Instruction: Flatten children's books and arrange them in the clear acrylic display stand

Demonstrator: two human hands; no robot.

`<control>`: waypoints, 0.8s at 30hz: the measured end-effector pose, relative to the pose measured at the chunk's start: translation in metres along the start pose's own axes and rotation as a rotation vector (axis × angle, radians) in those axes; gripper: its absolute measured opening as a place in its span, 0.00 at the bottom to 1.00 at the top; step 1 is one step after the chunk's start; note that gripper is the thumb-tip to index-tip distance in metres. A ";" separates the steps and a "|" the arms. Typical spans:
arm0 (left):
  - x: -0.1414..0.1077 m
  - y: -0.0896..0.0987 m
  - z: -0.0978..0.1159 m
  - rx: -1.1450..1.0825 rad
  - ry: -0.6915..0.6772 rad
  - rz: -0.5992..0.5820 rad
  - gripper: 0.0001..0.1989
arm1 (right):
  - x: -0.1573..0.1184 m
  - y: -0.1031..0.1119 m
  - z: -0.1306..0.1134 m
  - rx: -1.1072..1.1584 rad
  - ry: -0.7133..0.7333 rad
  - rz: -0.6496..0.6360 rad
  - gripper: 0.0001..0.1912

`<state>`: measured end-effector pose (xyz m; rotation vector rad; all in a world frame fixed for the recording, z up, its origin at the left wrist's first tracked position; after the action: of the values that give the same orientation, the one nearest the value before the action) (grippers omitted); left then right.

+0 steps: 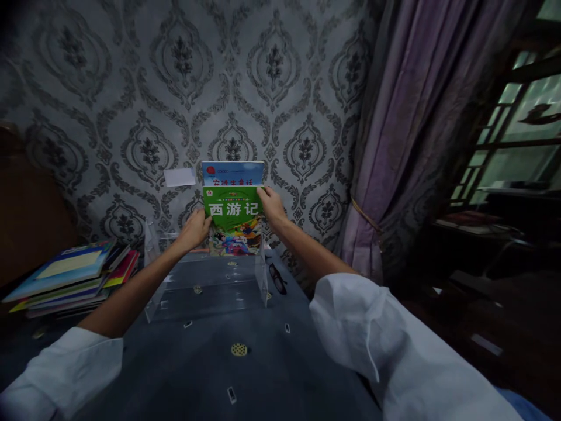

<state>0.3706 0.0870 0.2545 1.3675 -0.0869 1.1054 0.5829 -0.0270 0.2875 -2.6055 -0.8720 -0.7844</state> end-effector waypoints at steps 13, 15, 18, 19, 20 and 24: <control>-0.001 0.001 0.000 -0.010 -0.008 0.038 0.11 | 0.010 -0.003 -0.006 0.050 -0.058 0.068 0.15; -0.001 0.001 0.000 -0.005 -0.005 0.029 0.11 | 0.011 -0.003 -0.006 0.059 -0.068 0.081 0.15; -0.001 0.001 0.001 -0.003 -0.004 0.017 0.12 | 0.010 -0.004 -0.006 0.068 -0.076 0.088 0.15; -0.001 0.001 0.001 -0.002 -0.003 0.016 0.12 | 0.010 -0.004 -0.005 0.071 -0.080 0.090 0.15; -0.001 0.001 0.001 -0.001 -0.002 0.016 0.11 | 0.009 -0.003 -0.005 0.074 -0.084 0.094 0.15; -0.001 0.001 0.001 -0.017 -0.018 0.017 0.11 | 0.006 -0.002 -0.004 0.070 -0.067 0.083 0.16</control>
<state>0.3693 0.0855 0.2548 1.3639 -0.1211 1.1048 0.5840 -0.0242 0.2941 -2.6010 -0.7888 -0.6372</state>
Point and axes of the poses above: each hand's wrist, its own x-axis towards the middle knuckle, its own y-axis out of the back of the hand, z = x × y, the point moved 8 cm from there along x, towards the middle knuckle, and after that the axes turned 4 degrees about z, right-handed, at the moved point
